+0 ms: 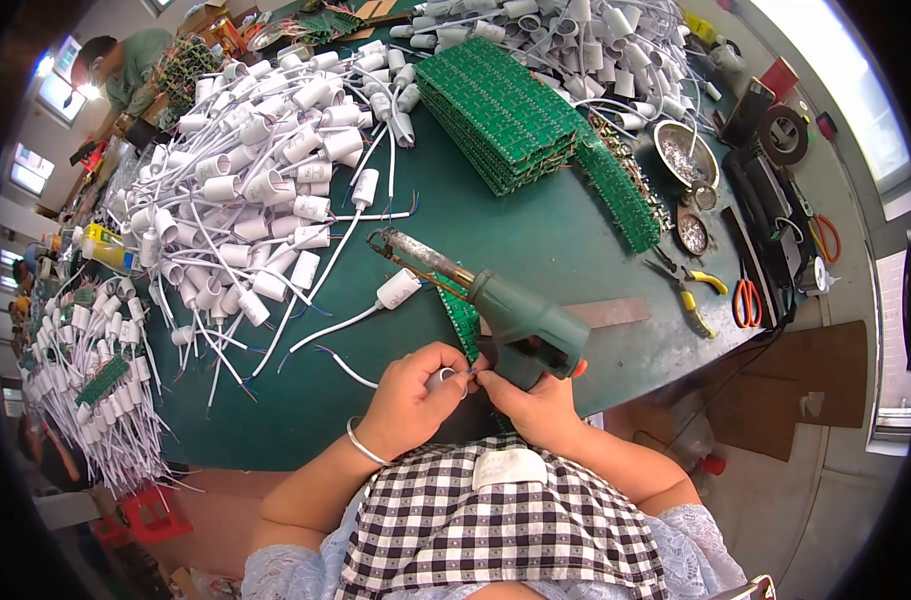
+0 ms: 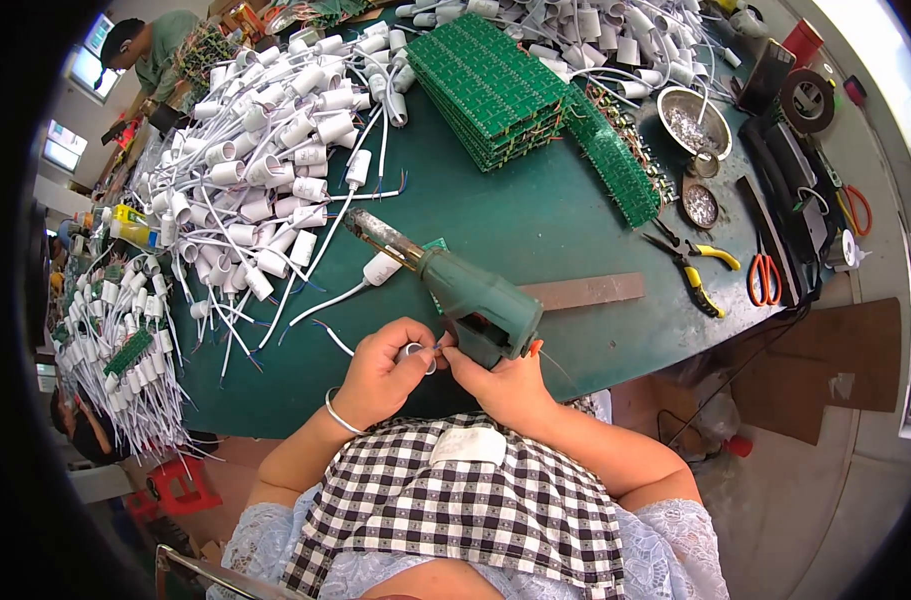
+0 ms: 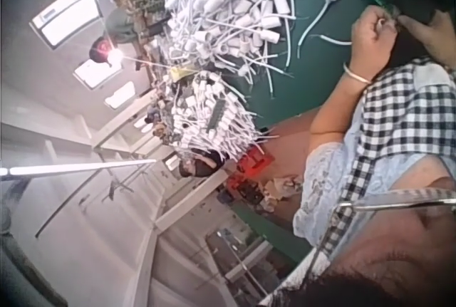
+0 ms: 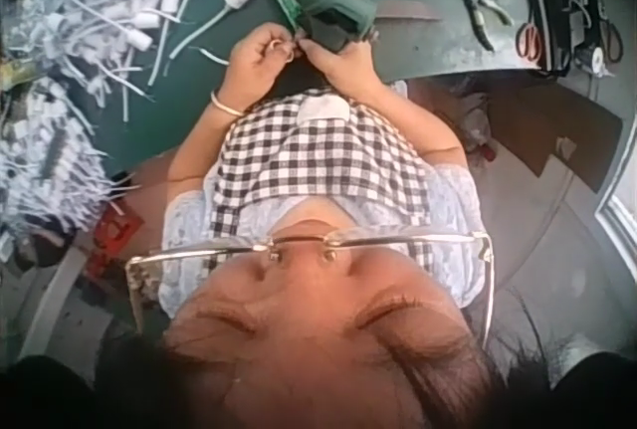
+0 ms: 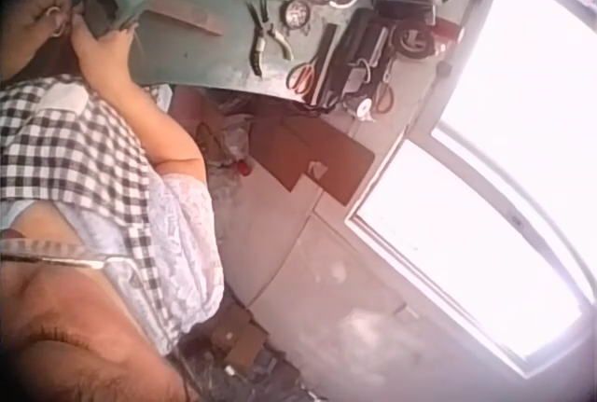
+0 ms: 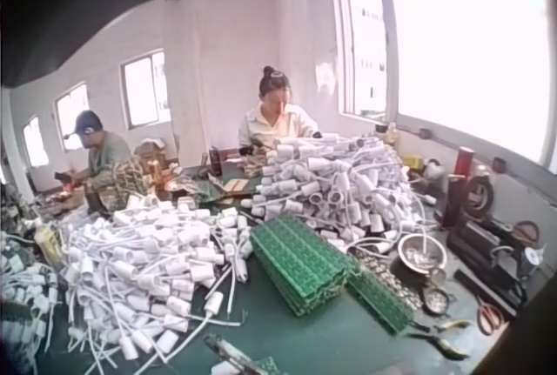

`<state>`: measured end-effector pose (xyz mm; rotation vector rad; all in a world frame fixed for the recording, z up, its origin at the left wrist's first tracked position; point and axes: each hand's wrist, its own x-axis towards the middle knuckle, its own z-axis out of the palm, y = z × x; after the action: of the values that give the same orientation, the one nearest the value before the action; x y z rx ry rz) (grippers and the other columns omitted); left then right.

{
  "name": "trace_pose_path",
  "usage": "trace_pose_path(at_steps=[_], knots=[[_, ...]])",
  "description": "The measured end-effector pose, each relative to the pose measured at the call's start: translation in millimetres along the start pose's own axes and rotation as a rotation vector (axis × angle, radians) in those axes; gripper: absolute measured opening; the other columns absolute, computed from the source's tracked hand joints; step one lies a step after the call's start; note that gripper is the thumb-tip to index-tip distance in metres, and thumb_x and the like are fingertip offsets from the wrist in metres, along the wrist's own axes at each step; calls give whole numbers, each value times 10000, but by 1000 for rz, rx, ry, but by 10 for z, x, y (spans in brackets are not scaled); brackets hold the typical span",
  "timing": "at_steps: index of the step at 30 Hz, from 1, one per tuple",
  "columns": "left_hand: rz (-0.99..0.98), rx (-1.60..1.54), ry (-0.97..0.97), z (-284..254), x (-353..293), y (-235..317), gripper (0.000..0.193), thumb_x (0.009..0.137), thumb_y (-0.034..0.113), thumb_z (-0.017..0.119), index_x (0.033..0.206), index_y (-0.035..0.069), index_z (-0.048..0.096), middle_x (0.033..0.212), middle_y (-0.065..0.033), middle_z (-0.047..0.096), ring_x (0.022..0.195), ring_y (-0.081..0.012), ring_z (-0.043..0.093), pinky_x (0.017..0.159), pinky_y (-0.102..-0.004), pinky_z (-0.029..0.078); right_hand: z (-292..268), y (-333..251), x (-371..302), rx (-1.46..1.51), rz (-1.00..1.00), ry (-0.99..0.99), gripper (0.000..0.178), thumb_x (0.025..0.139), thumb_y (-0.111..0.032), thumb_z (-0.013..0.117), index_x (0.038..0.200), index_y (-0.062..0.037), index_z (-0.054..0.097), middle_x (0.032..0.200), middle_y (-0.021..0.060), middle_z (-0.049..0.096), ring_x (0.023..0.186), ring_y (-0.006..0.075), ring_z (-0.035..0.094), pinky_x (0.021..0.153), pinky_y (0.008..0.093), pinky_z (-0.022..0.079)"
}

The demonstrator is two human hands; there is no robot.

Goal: The person solders wires from white socket cylinders onto a circuit board strip using a soldering tool. They place the completed circuit board onto a pile, position a new board on the table, and solder additional socket wires to it.

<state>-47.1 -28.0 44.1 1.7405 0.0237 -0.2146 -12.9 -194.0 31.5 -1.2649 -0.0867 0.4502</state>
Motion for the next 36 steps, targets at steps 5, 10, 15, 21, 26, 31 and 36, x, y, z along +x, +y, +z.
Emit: trace_pose_path(at_steps=[5, 10, 15, 21, 26, 31, 36], knots=[[48, 206, 52, -6, 15, -4, 51, 849, 82, 584, 861, 33, 572, 729, -19, 603, 627, -85, 511, 576, -236, 396, -21, 44, 26, -134, -72, 0, 249, 779, 8, 658, 1010, 3, 565, 912, 41, 614, 797, 104, 584, 687, 244, 485], [226, 350, 106, -15, 45, 26, 45, 786, 55, 625, 819, 65, 595, 729, -23, 601, 596, -164, 483, 627, -290, 389, -26, 24, 40, -207, -77, 9, 256, 770, -1, 668, 1006, -2, 570, 915, 35, 613, 827, 106, 577, 734, 258, 480], [265, 390, 105, 15, 50, 15, 85, 755, 43, 647, 821, 73, 601, 743, -18, 597, 607, -179, 478, 662, -301, 386, -41, 40, 33, -217, -126, 32, 268, 764, -9, 674, 1011, -5, 571, 926, 32, 609, 831, 103, 571, 736, 259, 475], [233, 357, 61, 45, 33, 70, 103, 761, 55, 646, 851, 65, 599, 760, -37, 599, 655, -206, 517, 673, -318, 393, -76, 19, 3, -208, -125, 102, 274, 758, -10, 675, 1013, -12, 574, 924, 26, 605, 823, 99, 566, 723, 259, 472], [263, 709, 82, -89, -107, 32, 246, 775, 152, 648, 981, 49, 564, 828, -96, 586, 769, -303, 566, 737, -381, 431, -270, -75, -97, -102, -154, 208, 167, 767, 52, 573, 930, 16, 567, 822, 48, 591, 750, 110, 554, 647, 255, 450], [119, 612, -94, -79, -460, 16, 321, 782, 170, 646, 1052, 39, 534, 935, -131, 564, 866, -312, 560, 799, -392, 441, -535, -129, -254, 98, -278, 413, 121, 776, 32, 603, 894, 21, 578, 843, 61, 599, 729, 135, 577, 665, 271, 467], [53, 320, -638, 120, -815, -242, 357, 844, 129, 564, 1186, 55, 496, 1089, -139, 559, 1039, -303, 541, 909, -385, 427, -733, -32, -529, 98, -351, 388, 176, 765, 51, 592, 935, 29, 554, 844, 84, 587, 730, 150, 573, 682, 294, 475]])
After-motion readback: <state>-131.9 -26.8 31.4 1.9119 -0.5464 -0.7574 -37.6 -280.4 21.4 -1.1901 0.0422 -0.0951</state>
